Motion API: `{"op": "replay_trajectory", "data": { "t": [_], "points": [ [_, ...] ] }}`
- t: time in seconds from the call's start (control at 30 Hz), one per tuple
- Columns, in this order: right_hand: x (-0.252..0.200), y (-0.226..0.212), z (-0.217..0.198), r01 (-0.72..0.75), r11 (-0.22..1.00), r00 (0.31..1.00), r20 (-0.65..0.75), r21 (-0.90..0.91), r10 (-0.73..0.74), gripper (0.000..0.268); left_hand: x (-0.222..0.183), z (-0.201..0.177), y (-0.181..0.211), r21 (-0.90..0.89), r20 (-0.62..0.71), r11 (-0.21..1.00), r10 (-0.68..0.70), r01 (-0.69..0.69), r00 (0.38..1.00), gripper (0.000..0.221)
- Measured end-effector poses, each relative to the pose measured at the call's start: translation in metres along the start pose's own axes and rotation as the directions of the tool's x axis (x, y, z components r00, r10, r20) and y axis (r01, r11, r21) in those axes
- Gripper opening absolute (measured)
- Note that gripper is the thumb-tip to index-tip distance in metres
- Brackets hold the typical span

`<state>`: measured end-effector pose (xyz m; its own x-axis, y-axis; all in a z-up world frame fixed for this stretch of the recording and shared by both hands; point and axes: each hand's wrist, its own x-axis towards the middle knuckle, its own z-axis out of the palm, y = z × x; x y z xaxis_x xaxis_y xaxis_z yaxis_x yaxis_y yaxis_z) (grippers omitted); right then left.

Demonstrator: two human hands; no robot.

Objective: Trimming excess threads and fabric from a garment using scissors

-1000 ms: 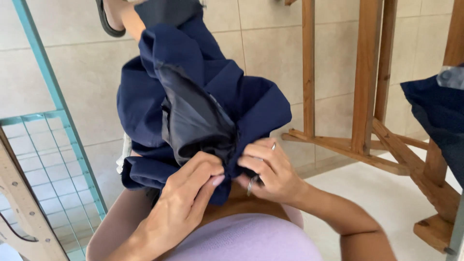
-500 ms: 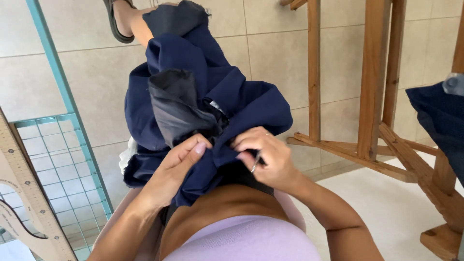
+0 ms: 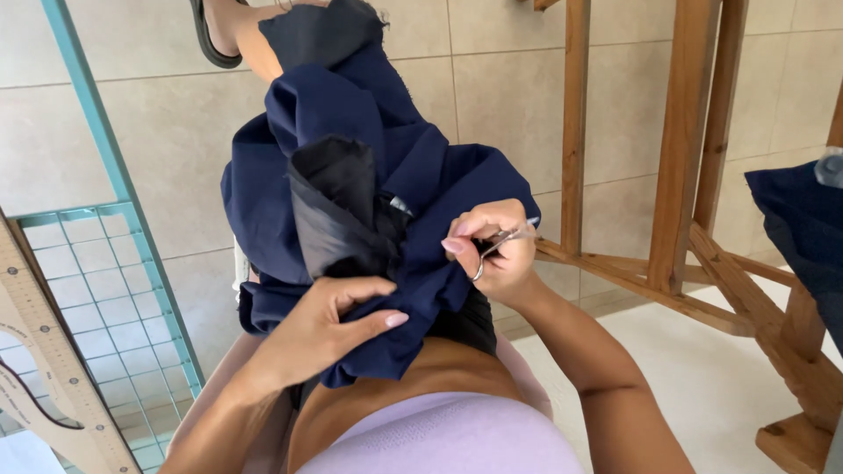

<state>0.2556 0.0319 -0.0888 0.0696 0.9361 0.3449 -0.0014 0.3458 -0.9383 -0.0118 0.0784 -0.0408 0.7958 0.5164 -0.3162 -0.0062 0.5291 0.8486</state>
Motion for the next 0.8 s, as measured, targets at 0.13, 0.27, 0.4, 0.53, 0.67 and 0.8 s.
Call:
{"op": "replay_trajectory", "data": {
  "t": [0.13, 0.27, 0.4, 0.53, 0.67, 0.8],
  "points": [
    [0.018, -0.021, 0.006, -0.212, 0.973, 0.973, 0.07, -0.086, 0.218, 0.031, -0.003, 0.004, 0.022, 0.04, 0.067, 0.977, -0.211, 0.209, 0.975, 0.02],
    [0.01, -0.003, 0.008, -0.213, 0.974, 0.976, 0.067, 0.071, 0.209, 0.024, -0.002, 0.003, 0.013, -0.06, 0.086, 0.977, -0.198, 0.203, 0.976, 0.022],
    [0.012, -0.015, 0.0, -0.084, 0.995, 0.974, 0.207, -0.05, 0.093, 0.04, -0.003, 0.009, 0.021, -0.03, 0.05, 0.976, -0.214, 0.216, 0.975, 0.018],
    [0.023, -0.063, -0.006, 0.032, 0.98, 0.9, 0.432, -0.197, 0.058, 0.071, -0.001, 0.017, 0.035, 0.053, 0.002, 0.991, -0.119, 0.119, 0.993, 0.014],
    [0.035, -0.09, -0.003, 0.133, 0.957, 0.887, 0.463, -0.258, 0.002, 0.019, 0.001, 0.019, 0.038, 0.183, -0.043, 0.979, -0.079, 0.086, 0.996, 0.017],
    [0.037, -0.095, -0.011, 0.231, 0.906, 0.87, 0.492, -0.353, -0.03, 0.018, 0.003, 0.022, 0.046, 0.296, -0.022, 0.949, -0.103, 0.105, 0.994, 0.027]
  ]
}}
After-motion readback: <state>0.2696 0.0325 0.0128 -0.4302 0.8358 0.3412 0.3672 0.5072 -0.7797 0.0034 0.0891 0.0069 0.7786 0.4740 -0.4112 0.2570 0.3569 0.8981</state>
